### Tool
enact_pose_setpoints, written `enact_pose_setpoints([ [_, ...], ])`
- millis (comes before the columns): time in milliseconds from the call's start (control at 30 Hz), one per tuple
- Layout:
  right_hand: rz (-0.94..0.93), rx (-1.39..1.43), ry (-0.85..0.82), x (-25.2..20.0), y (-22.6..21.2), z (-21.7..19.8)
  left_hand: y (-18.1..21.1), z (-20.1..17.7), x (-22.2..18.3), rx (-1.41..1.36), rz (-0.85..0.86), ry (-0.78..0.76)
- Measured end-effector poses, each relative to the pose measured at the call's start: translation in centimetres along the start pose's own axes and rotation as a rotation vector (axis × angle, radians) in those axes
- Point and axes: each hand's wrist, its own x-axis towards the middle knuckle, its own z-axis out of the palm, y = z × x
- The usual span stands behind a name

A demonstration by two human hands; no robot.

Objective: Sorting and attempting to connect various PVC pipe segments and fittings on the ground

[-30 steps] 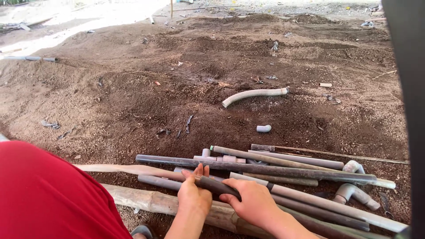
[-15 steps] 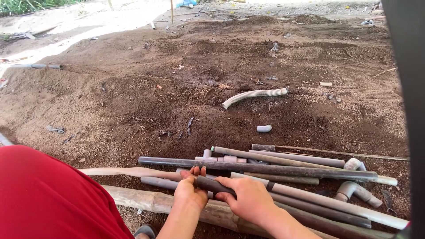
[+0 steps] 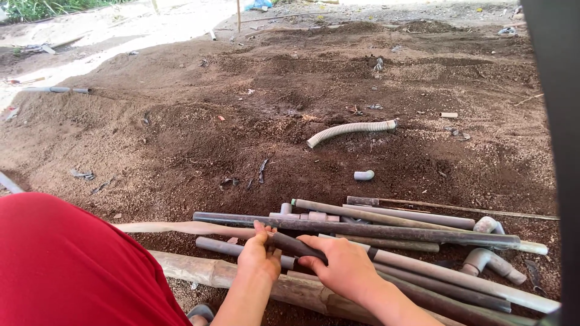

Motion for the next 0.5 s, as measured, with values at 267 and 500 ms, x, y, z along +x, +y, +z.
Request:
enact_pose_setpoints([
  [267,0.179,0.119,-0.355,-0.1,0.8,-3.0,0.5,-0.4,1.5,0.055,0.048,-0.033],
  [500,0.185,0.131,-0.181,-0.5,1.5,-3.9,2.1,0.3,1.6,-0.058,0.002,0.022],
])
